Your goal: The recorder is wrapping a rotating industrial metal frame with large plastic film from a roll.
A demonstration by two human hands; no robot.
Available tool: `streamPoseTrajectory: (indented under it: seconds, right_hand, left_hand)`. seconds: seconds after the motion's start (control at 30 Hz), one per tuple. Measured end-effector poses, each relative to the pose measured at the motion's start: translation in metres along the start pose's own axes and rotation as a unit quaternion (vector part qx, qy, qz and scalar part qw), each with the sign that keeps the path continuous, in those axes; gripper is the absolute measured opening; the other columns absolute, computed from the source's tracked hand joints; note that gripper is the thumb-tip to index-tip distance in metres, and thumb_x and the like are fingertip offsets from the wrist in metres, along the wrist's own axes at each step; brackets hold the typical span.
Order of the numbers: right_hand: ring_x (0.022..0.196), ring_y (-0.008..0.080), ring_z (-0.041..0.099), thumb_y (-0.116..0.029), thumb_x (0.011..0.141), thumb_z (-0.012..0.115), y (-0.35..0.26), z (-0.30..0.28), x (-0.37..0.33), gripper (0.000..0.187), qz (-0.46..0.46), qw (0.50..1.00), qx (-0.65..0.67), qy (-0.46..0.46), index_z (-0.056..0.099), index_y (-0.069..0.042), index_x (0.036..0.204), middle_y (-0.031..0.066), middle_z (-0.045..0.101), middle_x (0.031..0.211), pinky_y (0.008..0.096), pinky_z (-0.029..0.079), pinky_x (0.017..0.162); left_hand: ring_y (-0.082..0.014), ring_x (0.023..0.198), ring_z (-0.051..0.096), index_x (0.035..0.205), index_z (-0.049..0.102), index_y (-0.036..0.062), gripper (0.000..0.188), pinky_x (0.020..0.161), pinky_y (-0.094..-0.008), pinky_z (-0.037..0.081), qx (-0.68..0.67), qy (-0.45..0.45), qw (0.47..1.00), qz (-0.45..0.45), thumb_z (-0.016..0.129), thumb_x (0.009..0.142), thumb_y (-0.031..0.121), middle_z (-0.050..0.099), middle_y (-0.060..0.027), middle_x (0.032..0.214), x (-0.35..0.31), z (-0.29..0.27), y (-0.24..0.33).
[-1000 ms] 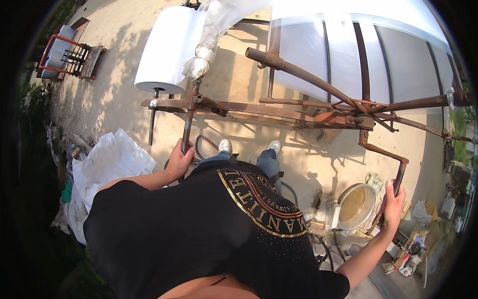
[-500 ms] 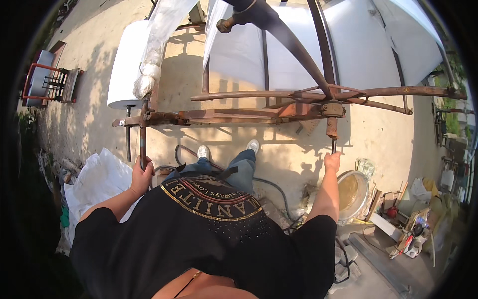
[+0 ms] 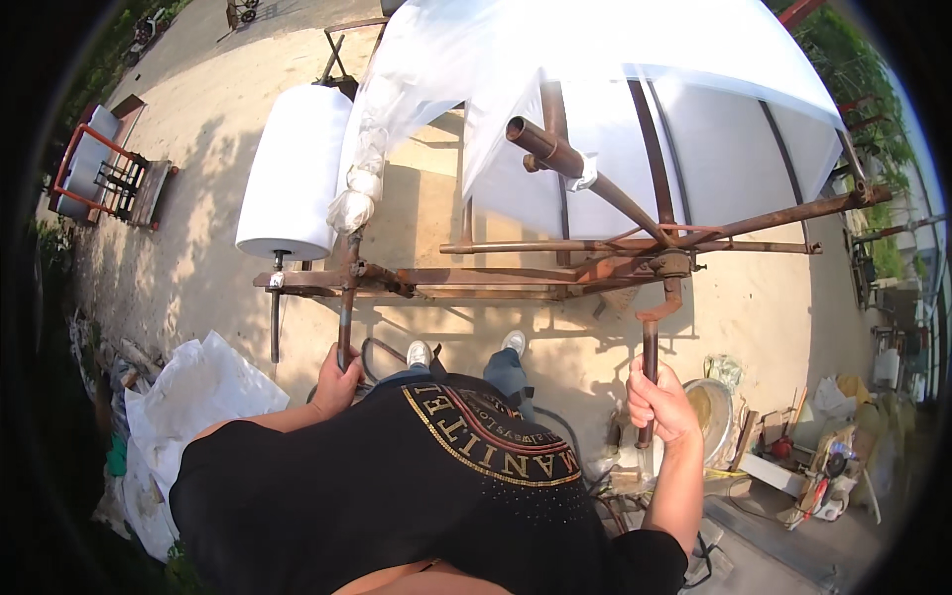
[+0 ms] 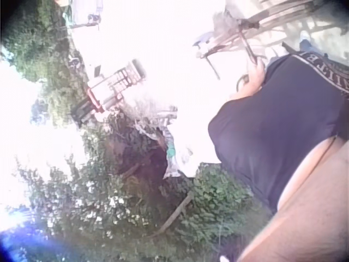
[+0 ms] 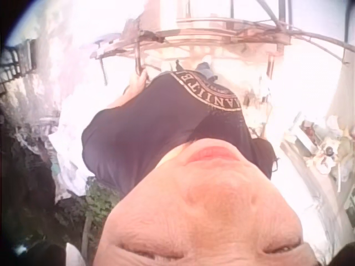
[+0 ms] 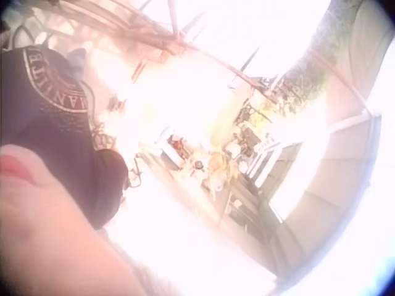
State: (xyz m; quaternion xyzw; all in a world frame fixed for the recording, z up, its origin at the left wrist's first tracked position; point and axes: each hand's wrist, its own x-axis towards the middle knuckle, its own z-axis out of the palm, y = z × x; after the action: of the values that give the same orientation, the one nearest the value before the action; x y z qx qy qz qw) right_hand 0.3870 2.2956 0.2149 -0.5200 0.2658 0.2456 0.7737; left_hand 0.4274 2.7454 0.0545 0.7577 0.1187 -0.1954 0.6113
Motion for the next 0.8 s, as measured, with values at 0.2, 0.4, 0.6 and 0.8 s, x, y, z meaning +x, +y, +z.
streamPoseTrajectory:
  seconds: [0.2, 0.4, 0.6, 0.8]
  right_hand:
    - [0.04, 0.0108, 0.039, -0.022, 0.082, 0.06, -0.083, -0.118, -0.052, 0.021, -0.108, 0.767, -0.462, 0.432, 0.048, -0.006, 0.079, 0.0006, 0.045, 0.053, 0.0268, 0.034, 0.039]
    - [0.078, 0.0365, 0.061, -0.026, 0.082, 0.056, -0.047, -0.224, 0.011, 0.023, 0.023, 0.452, -0.604, 0.656, 0.052, -0.006, 0.091, 0.0199, 0.063, 0.08, 0.0462, 0.048, 0.068]
    - [0.104, 0.0302, 0.056, -0.037, 0.079, 0.057, 0.065, -0.253, 0.141, 0.041, 0.198, 0.689, -0.399, 0.571, 0.058, -0.006, 0.107, 0.0153, 0.058, 0.111, 0.0405, 0.047, 0.082]
    - [0.054, 0.02, 0.054, -0.033, 0.077, 0.064, 0.189, -0.162, 0.225, 0.038, 0.11, 0.872, -0.301, 0.371, 0.057, 0.003, 0.086, 0.0107, 0.057, 0.065, 0.0342, 0.042, 0.05]
  left_hand:
    - [-0.0099, 0.055, 0.047, 0.093, 0.04, 0.0038, 0.009, 0.051, -0.0232, 0.042, -0.033, -0.009, 0.999, 0.005, 0.046, 0.086, 0.005, 0.046, -0.0028, 0.065, 0.007, 0.0, 0.006]
    - [-0.0103, 0.055, 0.047, 0.094, 0.04, 0.0038, 0.01, 0.051, -0.0238, 0.042, 0.01, 0.001, 1.0, 0.013, 0.045, 0.085, 0.001, 0.045, -0.0033, 0.066, 0.006, -0.001, 0.011]
    - [-0.0116, 0.052, 0.049, 0.089, 0.04, 0.0028, 0.008, 0.048, -0.0252, 0.042, 0.073, 0.048, 0.996, 0.019, 0.045, 0.083, 0.0, 0.046, -0.0038, 0.065, -0.002, -0.007, -0.009]
    - [-0.012, 0.05, 0.049, 0.087, 0.041, 0.0034, 0.009, 0.047, -0.0255, 0.041, 0.083, 0.037, 0.994, 0.054, 0.049, 0.082, 0.001, 0.048, -0.0043, 0.062, 0.005, 0.001, 0.012]
